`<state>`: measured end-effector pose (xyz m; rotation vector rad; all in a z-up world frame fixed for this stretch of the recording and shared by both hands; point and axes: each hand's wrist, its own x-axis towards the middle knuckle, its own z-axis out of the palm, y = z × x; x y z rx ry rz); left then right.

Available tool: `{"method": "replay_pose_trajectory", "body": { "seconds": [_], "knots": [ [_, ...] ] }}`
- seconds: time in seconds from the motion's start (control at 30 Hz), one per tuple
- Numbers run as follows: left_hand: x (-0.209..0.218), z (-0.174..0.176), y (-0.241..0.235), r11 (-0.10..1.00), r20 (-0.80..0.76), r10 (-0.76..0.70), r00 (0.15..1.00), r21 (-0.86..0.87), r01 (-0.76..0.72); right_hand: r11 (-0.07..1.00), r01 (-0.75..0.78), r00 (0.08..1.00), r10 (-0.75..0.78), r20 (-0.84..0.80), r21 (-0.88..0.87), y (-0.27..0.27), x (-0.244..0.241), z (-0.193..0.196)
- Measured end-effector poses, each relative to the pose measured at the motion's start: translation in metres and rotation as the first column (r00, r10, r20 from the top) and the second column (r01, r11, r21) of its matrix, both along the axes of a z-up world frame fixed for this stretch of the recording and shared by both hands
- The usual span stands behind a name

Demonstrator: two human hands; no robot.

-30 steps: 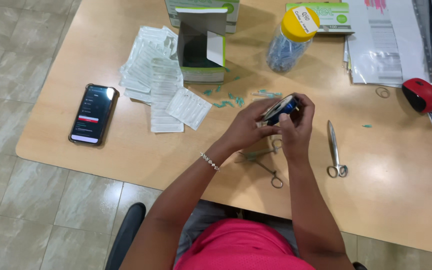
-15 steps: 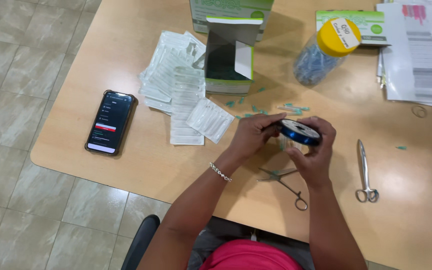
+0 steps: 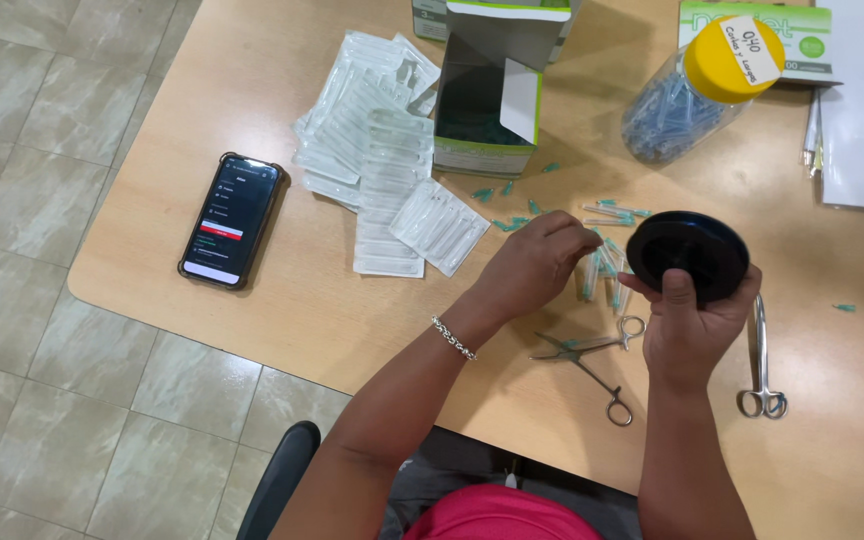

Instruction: The person assembles medical supplies on a wooden table, handling syringe barrels, green caps, and a spool of clear tubing. They use hemostats to cut the tubing and insert it into the syringe barrels, then cap the assemblies. The person also organizes the components and places them into a clear jar.

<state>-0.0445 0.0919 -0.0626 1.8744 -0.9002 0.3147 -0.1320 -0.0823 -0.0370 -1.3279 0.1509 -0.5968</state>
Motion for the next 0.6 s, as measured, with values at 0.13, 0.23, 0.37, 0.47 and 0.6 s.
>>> {"method": "replay_pose_trajectory", "body": {
  "seconds": [0.13,0.23,0.37,0.47,0.6],
  "knots": [
    [0.006,0.023,0.012,0.994,-0.017,0.101,0.995,-0.036,-0.101,0.994,-0.004,0.999,0.010,-0.049,0.113,-0.002,0.000,0.007],
    [0.009,0.027,0.020,0.983,-0.025,0.167,0.986,-0.070,-0.168,0.967,0.082,0.989,-0.049,-0.138,0.242,-0.004,-0.001,0.015],
    [0.005,0.032,0.022,0.965,-0.318,0.127,0.940,-0.179,-0.191,0.965,0.123,0.976,-0.075,-0.206,0.233,-0.008,-0.004,0.018],
    [0.002,0.041,0.024,0.959,-0.310,0.117,0.944,-0.211,-0.188,0.958,0.118,0.975,-0.062,-0.213,0.260,-0.011,-0.004,0.024],
    [-0.001,0.042,0.033,0.967,-0.083,0.208,0.975,-0.132,-0.217,0.961,0.083,0.982,-0.035,-0.184,0.262,-0.007,-0.006,0.034]
  ]
}}
